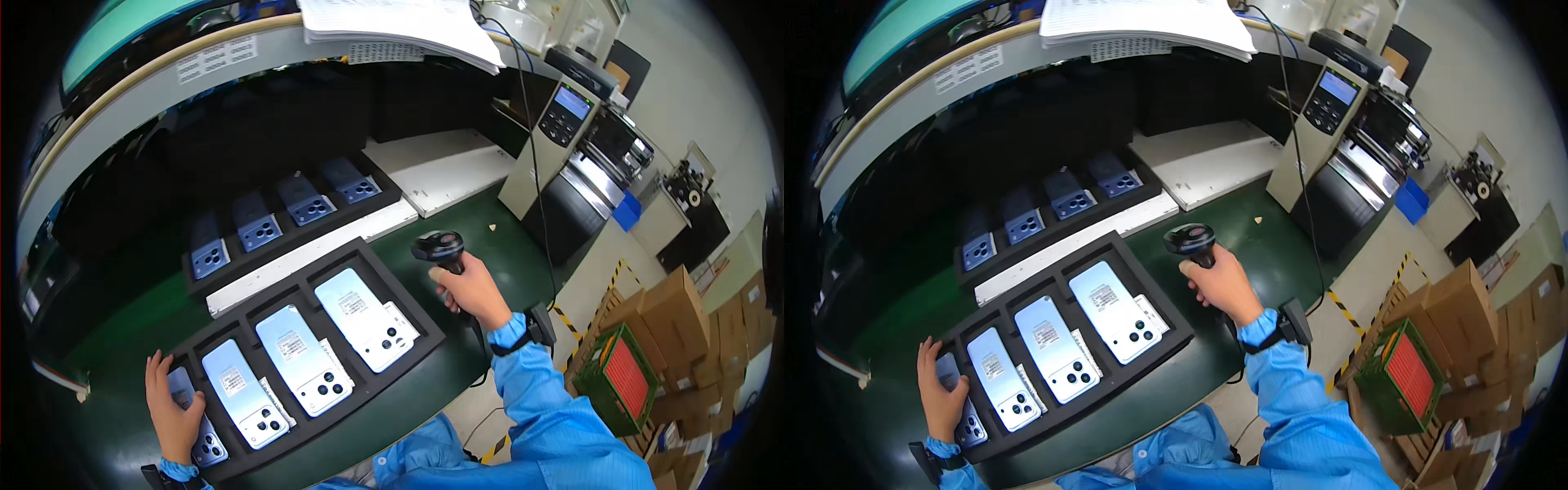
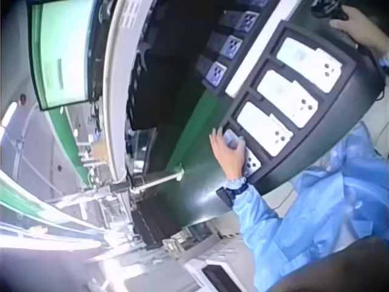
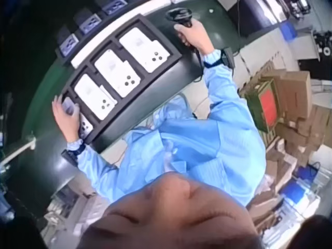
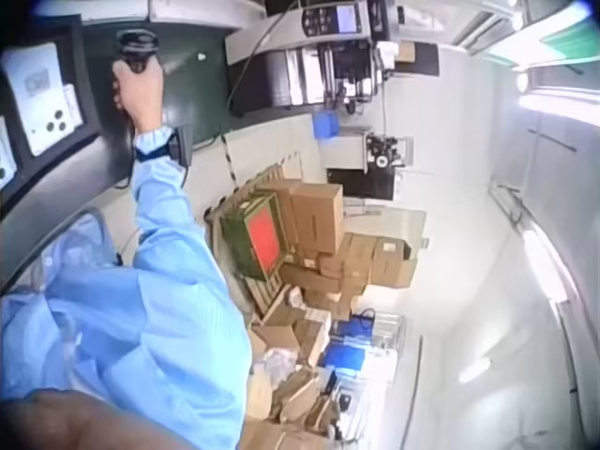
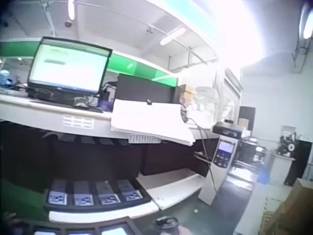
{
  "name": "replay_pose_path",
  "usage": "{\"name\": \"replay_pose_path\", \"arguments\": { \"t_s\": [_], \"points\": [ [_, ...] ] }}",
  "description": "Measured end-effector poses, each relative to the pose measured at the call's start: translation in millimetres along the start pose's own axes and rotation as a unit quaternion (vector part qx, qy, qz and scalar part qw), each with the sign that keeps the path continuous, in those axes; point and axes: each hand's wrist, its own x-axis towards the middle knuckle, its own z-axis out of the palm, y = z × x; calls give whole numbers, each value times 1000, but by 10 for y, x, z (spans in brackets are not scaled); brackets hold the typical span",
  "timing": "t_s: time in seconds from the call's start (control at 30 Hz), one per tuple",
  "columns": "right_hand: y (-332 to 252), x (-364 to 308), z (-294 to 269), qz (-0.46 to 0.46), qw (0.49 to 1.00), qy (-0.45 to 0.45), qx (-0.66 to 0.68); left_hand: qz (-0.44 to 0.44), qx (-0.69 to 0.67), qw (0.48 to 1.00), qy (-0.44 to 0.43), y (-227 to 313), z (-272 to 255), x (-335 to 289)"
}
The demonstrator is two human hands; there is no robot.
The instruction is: The worker scans barcodes on multiple smartphones using a handheld scanner and organizes them into trays on an assembly line.
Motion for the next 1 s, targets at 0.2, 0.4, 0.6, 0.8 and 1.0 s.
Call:
{"name": "replay_pose_path", "arguments": {
  "t_s": [0.2, 0.4, 0.6, 0.8, 1.0],
  "points": [
    [256, 285, -59, -28, 995, 19, -95, -8, -124, 992, 33, -74, 89, -10],
    [267, 291, 42, -79, 973, 47, -212, -47, -355, 931, 72, -341, 95, -18],
    [222, 199, 140, -110, 933, 116, -322, -50, -347, 933, 83, -458, 112, -40],
    [295, 166, 220, -220, 898, 189, -331, -28, -334, 940, 60, -663, 108, -60],
    [283, 157, 185, -233, 903, 161, -323, -48, -326, 943, 58, -653, 116, -66]
  ]
}}
